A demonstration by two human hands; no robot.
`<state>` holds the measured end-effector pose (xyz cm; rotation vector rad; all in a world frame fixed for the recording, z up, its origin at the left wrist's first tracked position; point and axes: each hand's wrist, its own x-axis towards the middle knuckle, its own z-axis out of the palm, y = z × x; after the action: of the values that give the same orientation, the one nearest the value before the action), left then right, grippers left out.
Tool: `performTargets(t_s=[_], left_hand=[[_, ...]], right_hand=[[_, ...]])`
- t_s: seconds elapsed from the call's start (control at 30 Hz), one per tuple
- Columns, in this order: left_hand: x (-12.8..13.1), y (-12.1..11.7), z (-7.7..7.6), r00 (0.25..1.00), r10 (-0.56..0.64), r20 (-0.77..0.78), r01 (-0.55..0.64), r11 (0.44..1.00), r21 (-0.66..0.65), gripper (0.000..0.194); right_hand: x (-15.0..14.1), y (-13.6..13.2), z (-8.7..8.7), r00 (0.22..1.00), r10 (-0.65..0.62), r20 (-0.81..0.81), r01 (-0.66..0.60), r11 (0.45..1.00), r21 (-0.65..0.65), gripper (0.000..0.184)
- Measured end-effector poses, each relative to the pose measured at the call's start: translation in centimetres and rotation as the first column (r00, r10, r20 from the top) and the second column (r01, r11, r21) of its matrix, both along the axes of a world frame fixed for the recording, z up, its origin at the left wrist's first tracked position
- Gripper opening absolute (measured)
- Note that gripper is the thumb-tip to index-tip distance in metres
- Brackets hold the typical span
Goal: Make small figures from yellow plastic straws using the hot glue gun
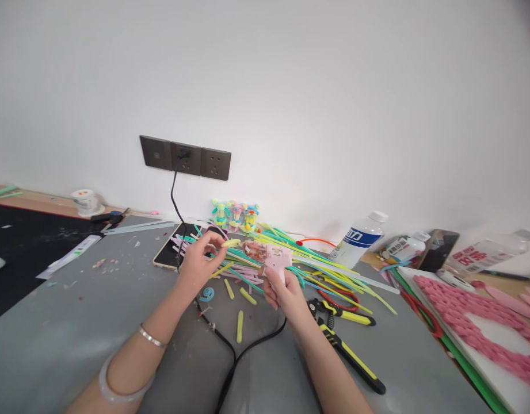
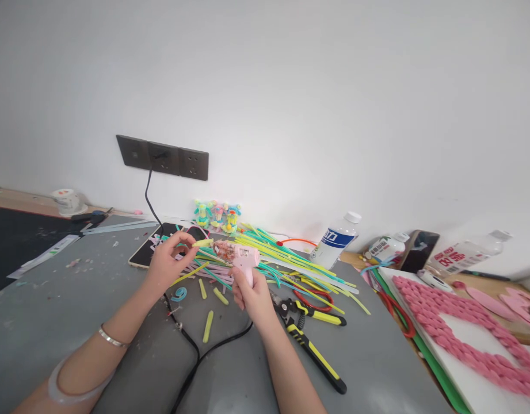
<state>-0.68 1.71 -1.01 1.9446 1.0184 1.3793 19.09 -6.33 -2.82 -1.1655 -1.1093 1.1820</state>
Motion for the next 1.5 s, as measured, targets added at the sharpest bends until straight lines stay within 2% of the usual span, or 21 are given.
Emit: performTargets(t_s=[0.6,0.87,1.2,1.37,1.5], left_hand=[[0.0,-0.1,0.3,1.000,-0.025,0.015,0.024,0.999,0.021,0.006],[0.0,-0.1,0.2,1.000,-0.011,0.021,0.011,1.000,0.004,0.005],[0.1,-0.2,0.1,1.000,-0.021,0.013,0.021,0.998,-0.054,0.006],[0.1,-0.1,0.0,1.000,-0.024,-0.005,0.024,0.998,-0.064,0.006],[0.0,0.2,-0.4,0.999,-0.034,-0.038,0.032,0.998,-0.061,0.006]], right_hand=[[-0.2,-0.2,1.1,0.999,-0.043,0.021,0.043,0.999,-0.024,0.055],[0.0,0.1,-0.1,0.990,-0.138,0.019,0.138,0.990,0.002,0.054],[0.3,0.1,-0.6,0.996,0.023,-0.087,-0.019,0.999,0.043,0.047],[0.0,0.0,-0.6,0.993,0.035,-0.111,-0.030,0.998,0.050,0.047],[-0.2,-0.2,0.3,0.974,0.025,-0.225,-0.008,0.997,0.078,0.040]])
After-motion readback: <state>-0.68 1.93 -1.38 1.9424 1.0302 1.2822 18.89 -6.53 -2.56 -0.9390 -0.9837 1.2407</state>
